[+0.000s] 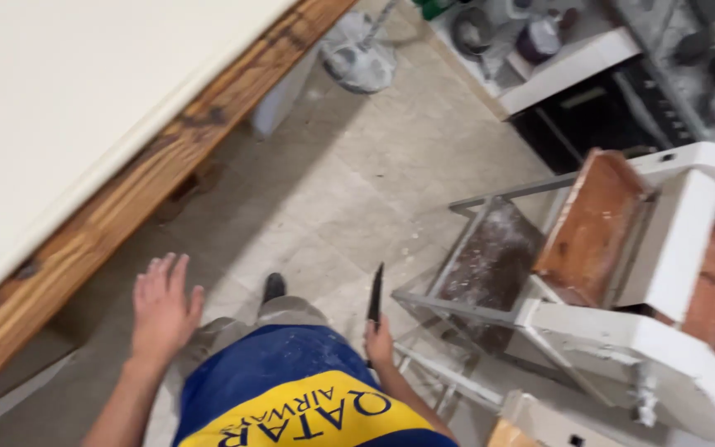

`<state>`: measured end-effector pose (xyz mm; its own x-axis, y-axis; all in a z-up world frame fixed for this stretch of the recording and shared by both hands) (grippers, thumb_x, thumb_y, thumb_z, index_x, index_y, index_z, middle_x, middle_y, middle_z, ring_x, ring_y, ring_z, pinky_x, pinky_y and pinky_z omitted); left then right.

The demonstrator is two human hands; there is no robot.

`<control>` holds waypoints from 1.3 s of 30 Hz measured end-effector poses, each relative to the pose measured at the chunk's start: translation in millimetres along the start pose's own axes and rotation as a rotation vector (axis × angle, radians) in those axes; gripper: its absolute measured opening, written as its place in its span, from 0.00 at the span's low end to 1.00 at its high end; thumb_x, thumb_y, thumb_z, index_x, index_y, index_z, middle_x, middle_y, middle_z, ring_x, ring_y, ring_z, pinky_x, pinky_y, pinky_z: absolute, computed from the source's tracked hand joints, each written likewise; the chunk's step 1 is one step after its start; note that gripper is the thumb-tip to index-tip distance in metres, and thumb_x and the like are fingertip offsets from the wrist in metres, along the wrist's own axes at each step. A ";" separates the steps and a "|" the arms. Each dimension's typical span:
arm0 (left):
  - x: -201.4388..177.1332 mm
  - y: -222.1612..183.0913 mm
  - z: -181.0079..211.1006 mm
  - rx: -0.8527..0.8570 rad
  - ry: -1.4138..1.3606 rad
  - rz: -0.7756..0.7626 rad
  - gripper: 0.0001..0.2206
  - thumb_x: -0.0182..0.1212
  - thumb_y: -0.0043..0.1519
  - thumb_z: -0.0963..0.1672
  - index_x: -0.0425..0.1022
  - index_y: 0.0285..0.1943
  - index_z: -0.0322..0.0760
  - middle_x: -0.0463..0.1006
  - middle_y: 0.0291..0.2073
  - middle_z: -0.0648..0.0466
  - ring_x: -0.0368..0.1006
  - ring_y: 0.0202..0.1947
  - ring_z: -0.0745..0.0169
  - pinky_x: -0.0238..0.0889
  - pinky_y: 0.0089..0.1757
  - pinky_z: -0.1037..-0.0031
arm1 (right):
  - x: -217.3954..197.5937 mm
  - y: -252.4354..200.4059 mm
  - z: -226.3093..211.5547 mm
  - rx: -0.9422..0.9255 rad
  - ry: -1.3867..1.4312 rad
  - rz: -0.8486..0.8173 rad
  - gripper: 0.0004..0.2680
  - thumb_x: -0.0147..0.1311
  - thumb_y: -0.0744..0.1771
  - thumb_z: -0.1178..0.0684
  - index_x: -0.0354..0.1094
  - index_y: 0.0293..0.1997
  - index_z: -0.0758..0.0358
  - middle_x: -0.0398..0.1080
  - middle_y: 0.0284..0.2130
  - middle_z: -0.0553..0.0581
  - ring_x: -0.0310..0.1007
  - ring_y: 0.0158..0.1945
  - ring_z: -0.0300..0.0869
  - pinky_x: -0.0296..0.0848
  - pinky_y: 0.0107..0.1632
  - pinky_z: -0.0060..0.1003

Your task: Shaping dough into long cylinders on a wooden workbench using hands and a knife

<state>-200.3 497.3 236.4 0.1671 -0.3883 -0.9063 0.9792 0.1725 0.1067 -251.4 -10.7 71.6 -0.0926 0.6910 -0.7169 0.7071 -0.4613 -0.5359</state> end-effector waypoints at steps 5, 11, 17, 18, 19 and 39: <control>24.3 114.6 82.3 0.034 -0.023 -0.108 0.33 0.52 0.63 0.53 0.59 0.79 0.43 0.61 0.74 0.44 0.53 0.77 0.42 0.47 0.70 0.45 | -19.9 46.6 -78.4 -0.139 0.306 -0.057 0.17 0.41 0.70 0.54 0.53 0.70 0.54 0.71 0.26 0.61 0.73 0.21 0.45 0.77 0.23 0.37; 58.1 263.7 172.8 0.133 -0.064 -0.170 0.35 0.50 0.62 0.54 0.55 0.80 0.41 0.53 0.78 0.43 0.45 0.79 0.43 0.38 0.71 0.46 | -47.8 86.6 -189.4 -0.153 0.429 -0.153 0.21 0.39 0.69 0.60 0.46 0.73 0.58 0.66 0.23 0.58 0.68 0.21 0.41 0.74 0.22 0.32; 103.8 438.4 232.6 0.220 -0.101 -0.201 0.35 0.48 0.64 0.53 0.51 0.81 0.36 0.45 0.80 0.40 0.35 0.80 0.42 0.29 0.71 0.45 | -62.6 147.4 -256.0 -0.210 0.365 -0.054 0.19 0.46 0.71 0.55 0.51 0.72 0.55 0.67 0.19 0.57 0.69 0.17 0.43 0.73 0.18 0.34; 116.0 467.9 242.3 0.231 -0.097 -0.212 0.35 0.48 0.64 0.53 0.51 0.81 0.36 0.45 0.80 0.40 0.35 0.80 0.42 0.29 0.71 0.45 | -69.0 154.5 -262.3 -0.197 0.373 -0.050 0.19 0.46 0.71 0.55 0.51 0.72 0.55 0.67 0.19 0.57 0.69 0.17 0.43 0.73 0.18 0.34; 128.7 495.6 250.2 0.236 -0.072 -0.225 0.35 0.46 0.66 0.53 0.50 0.81 0.36 0.43 0.81 0.42 0.32 0.80 0.43 0.24 0.71 0.45 | -74.6 161.2 -267.5 -0.186 0.342 -0.032 0.19 0.47 0.71 0.54 0.51 0.72 0.55 0.68 0.18 0.59 0.70 0.17 0.45 0.73 0.19 0.35; 184.8 688.7 257.4 -0.101 -0.066 -0.131 0.32 0.38 0.69 0.51 0.41 0.84 0.39 0.39 0.82 0.45 0.31 0.81 0.45 0.20 0.73 0.48 | -165.6 318.1 -710.0 -0.755 -0.411 -0.288 0.23 0.40 0.71 0.50 0.40 0.78 0.42 0.75 0.40 0.79 0.75 0.46 0.71 0.73 0.47 0.65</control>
<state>534.5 311.3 247.7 0.0491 -0.4712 -0.8807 0.9772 0.2050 -0.0551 486.6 123.3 336.4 -0.4772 0.4034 -0.7807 0.8762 0.2862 -0.3877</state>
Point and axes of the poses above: each hand's wrist, its own y-axis towards the middle knuckle, its own x-axis out of the palm, z = x × y, the point moved 5 cm from there along y, towards the middle knuckle
